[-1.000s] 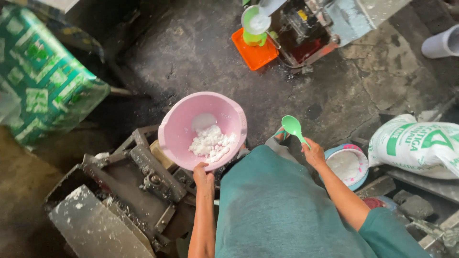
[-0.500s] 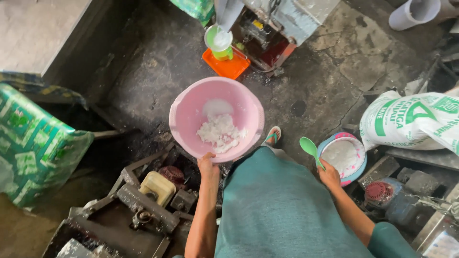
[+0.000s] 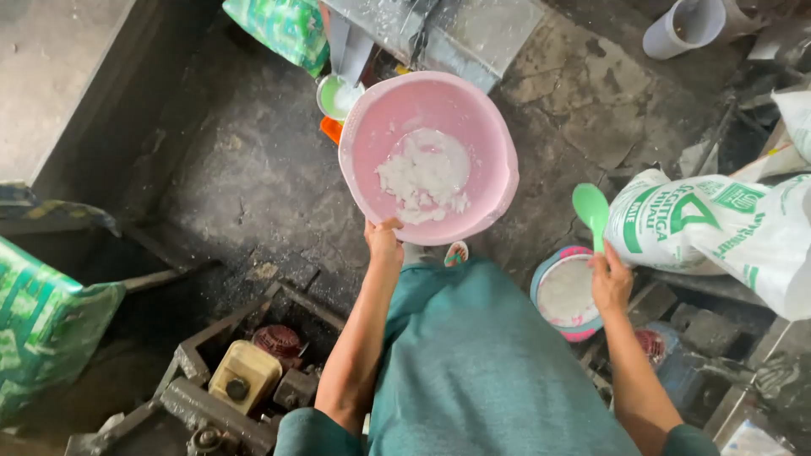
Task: The person mixes a white powdery substance in a pink bowl using a green spatula, then pours the mixture into a metal machine. They repeat the process with a green bowl, adding water from a metal cup and mixing before pouring into the machine.
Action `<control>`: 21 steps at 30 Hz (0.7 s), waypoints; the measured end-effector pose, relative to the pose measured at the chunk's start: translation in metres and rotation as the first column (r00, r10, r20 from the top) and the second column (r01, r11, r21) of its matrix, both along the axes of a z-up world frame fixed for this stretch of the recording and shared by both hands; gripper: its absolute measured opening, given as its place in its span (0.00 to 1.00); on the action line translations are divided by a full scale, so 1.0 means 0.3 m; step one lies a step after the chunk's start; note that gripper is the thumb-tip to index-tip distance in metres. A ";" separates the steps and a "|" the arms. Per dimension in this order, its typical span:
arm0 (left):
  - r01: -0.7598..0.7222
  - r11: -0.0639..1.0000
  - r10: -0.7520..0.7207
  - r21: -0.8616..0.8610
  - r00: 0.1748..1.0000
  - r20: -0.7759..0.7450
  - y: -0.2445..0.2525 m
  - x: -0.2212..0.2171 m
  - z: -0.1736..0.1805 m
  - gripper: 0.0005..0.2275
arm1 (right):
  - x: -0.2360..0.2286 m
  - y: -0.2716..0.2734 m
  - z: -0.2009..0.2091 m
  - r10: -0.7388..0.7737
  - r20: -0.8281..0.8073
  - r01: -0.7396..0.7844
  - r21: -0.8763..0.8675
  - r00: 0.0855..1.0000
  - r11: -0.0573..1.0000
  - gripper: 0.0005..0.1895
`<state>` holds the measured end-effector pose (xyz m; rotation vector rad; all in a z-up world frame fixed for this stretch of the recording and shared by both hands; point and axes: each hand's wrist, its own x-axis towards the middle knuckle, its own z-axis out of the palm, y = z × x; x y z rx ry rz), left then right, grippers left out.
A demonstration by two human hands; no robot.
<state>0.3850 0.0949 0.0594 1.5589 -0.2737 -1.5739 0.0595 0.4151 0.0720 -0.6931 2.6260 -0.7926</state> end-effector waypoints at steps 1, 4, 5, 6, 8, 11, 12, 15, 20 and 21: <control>0.038 0.999 -0.038 -0.012 0.999 0.010 -0.041 -0.033 -0.035 0.38 | -0.040 -0.082 0.038 0.038 -0.001 -0.038 -0.028 0.999 0.999 0.22; 0.098 0.995 -0.097 -0.034 0.995 0.031 -0.107 -0.153 0.036 0.38 | -0.119 -0.316 0.178 0.154 -0.072 -0.158 -0.056 0.985 0.986 0.21; 0.113 0.992 -0.110 -0.060 0.993 0.042 -0.147 -0.198 0.092 0.37 | -0.142 -0.422 0.228 0.235 -0.145 -0.246 -0.062 0.961 0.967 0.19; 0.109 0.992 -0.107 -0.061 0.993 0.039 -0.175 -0.235 0.080 0.37 | -0.165 -0.513 0.252 0.239 -0.147 -0.250 -0.062 0.960 0.966 0.19; 0.147 0.986 -0.145 -0.079 0.989 0.022 -0.239 -0.304 0.059 0.37 | -0.200 -0.695 0.301 0.398 -0.266 -0.401 0.046 0.878 0.915 0.19; 0.182 0.978 -0.180 -0.098 0.983 0.024 -0.327 -0.425 0.220 0.37 | -0.280 -0.970 0.295 0.514 -0.324 -0.458 0.238 0.794 0.857 0.19; 0.178 0.979 -0.177 -0.098 0.984 0.020 -0.353 -0.463 0.236 0.37 | -0.299 -1.051 0.307 0.517 -0.326 -0.460 0.241 0.791 0.855 0.19; 0.228 0.962 -0.218 -0.149 0.972 0.082 -0.435 -0.559 0.300 0.36 | -0.357 -1.265 0.320 0.555 -0.317 -0.465 0.318 0.769 0.826 0.16; 0.305 0.931 -0.301 -0.201 0.952 0.049 -0.584 -0.663 0.492 0.34 | -0.391 -1.510 0.267 0.608 -0.274 -0.591 0.150 0.745 0.793 0.15; 0.297 0.933 -0.295 -0.202 0.955 0.044 -0.606 -0.679 0.468 0.34 | -0.405 -1.522 0.303 0.613 -0.277 -0.596 0.154 0.740 0.788 0.15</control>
